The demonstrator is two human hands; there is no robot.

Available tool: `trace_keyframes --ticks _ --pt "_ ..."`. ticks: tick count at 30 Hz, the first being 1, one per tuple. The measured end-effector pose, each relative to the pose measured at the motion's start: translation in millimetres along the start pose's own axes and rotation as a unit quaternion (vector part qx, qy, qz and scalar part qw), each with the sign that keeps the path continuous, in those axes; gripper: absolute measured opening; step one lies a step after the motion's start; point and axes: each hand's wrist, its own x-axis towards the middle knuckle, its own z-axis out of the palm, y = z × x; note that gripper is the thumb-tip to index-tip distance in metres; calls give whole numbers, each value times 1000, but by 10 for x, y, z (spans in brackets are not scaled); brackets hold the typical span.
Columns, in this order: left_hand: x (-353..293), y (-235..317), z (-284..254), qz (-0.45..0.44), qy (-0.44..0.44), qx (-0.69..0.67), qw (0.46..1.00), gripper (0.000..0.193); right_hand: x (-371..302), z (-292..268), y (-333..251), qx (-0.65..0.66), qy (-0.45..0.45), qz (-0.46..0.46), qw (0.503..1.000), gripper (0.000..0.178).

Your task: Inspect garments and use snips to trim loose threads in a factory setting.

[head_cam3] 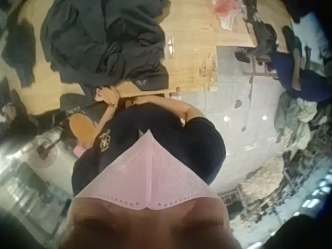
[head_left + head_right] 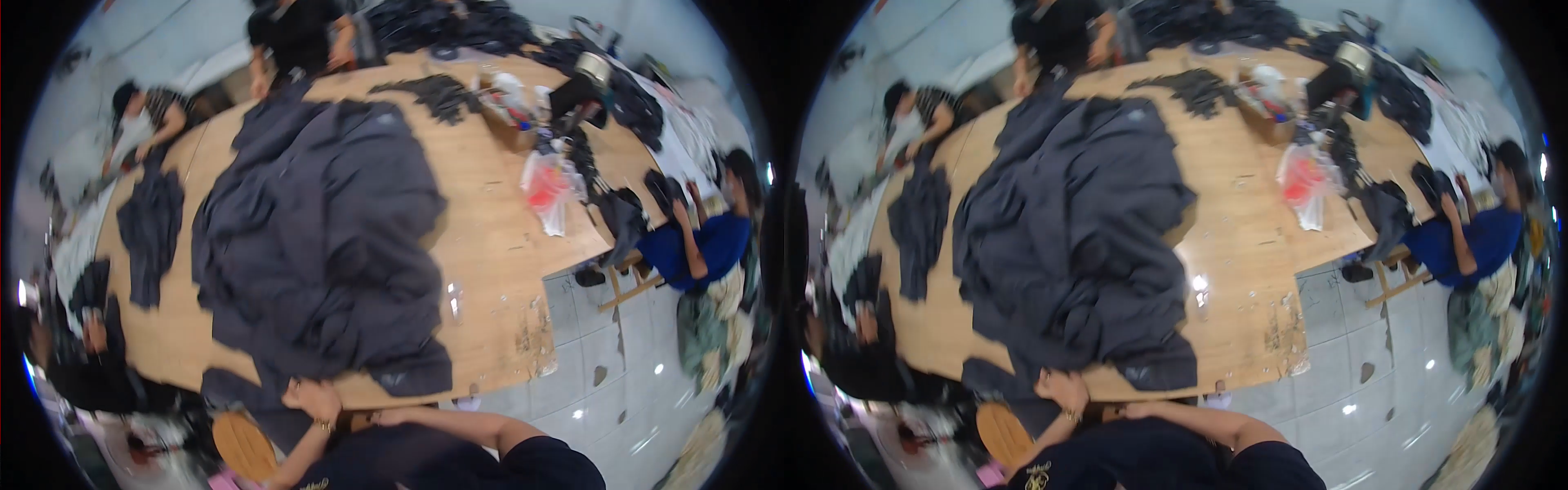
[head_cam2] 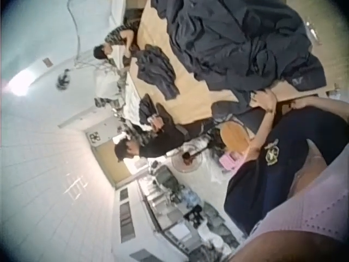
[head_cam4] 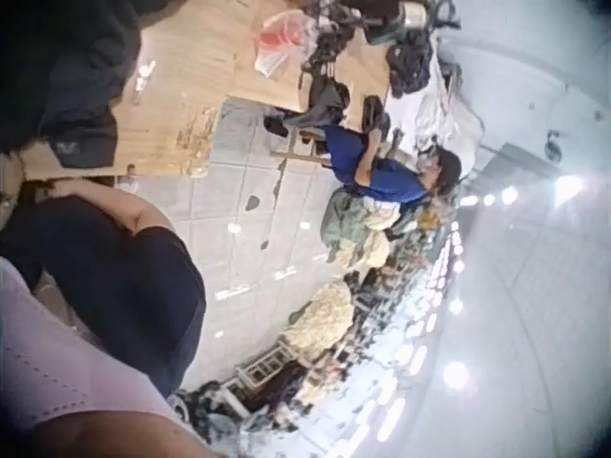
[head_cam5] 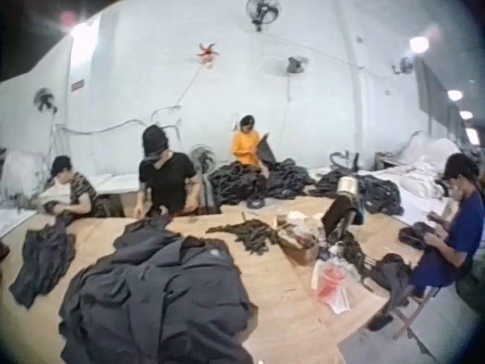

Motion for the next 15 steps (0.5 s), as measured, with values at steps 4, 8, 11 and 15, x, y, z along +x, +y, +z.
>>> trace_keyframes --ticks 4,8,11,15 --pt "7 -55 -106 63 -7 -34 997 44 -633 -214 -443 18 53 76 996 42" --pt "-15 -149 -177 125 -31 -91 987 49 -1278 -283 -1296 -46 202 109 972 39" --pt "-27 -169 -181 136 -65 -152 977 49 -1637 -324 -1518 30 345 96 933 27" --pt "-52 -294 -165 154 -41 -197 968 47 -1834 -601 -1222 -46 689 94 717 8"
